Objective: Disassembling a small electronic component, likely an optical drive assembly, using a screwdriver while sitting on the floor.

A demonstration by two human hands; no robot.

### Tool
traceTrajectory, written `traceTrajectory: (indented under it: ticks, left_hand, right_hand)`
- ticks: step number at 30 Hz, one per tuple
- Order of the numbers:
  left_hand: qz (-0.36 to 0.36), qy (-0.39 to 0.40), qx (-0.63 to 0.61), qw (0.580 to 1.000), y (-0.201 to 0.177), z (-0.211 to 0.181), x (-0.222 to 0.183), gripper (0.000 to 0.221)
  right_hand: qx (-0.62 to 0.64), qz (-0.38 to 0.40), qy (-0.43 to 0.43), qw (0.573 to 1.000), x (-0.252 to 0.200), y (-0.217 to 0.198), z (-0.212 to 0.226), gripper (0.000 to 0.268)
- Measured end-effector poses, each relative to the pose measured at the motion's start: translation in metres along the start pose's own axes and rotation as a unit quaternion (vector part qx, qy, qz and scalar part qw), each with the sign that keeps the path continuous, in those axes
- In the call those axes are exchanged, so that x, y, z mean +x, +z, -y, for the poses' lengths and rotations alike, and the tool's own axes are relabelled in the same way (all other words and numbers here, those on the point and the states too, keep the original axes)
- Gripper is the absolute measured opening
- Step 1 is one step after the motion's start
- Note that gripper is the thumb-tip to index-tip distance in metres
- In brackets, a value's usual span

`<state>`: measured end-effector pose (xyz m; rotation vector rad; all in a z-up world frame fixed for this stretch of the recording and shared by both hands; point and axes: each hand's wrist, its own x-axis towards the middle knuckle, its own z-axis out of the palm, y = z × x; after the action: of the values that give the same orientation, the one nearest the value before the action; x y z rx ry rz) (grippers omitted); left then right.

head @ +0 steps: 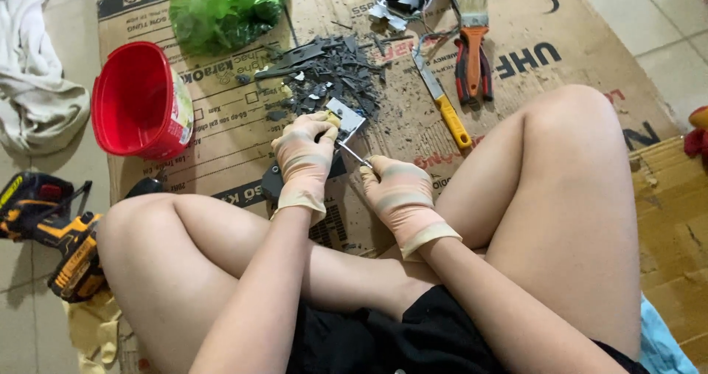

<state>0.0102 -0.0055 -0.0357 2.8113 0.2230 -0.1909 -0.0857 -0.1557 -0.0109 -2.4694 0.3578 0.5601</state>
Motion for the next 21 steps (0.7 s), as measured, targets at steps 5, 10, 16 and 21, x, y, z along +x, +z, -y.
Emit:
traceTrajectory:
  ticks: [5,10,16,21]
  left_hand:
    - [0.005,0.024,-0.012,1.000,-0.003,0.009,-0.003,0.017]
    - [0.008,0.005,-0.006,1.000,0.009,0.014,0.011,0.016]
    - [0.033,-0.060,-0.001,0.998,0.003,0.003,0.020,0.019]
    - [0.038,-0.158,0.068,0.984,-0.003,0.005,0.039,0.022]
  right_hand:
    - [0.025,0.025,0.008,0.999,-0.001,-0.008,0.005,0.039]
    - [0.058,0.056,0.027,0.996,0.008,-0.009,0.007,0.040]
    - [0.097,0.065,0.032,0.993,0.018,-0.013,0.006,0.038]
    - [0.102,0.076,0.012,0.992,0.025,-0.013,0.007,0.037]
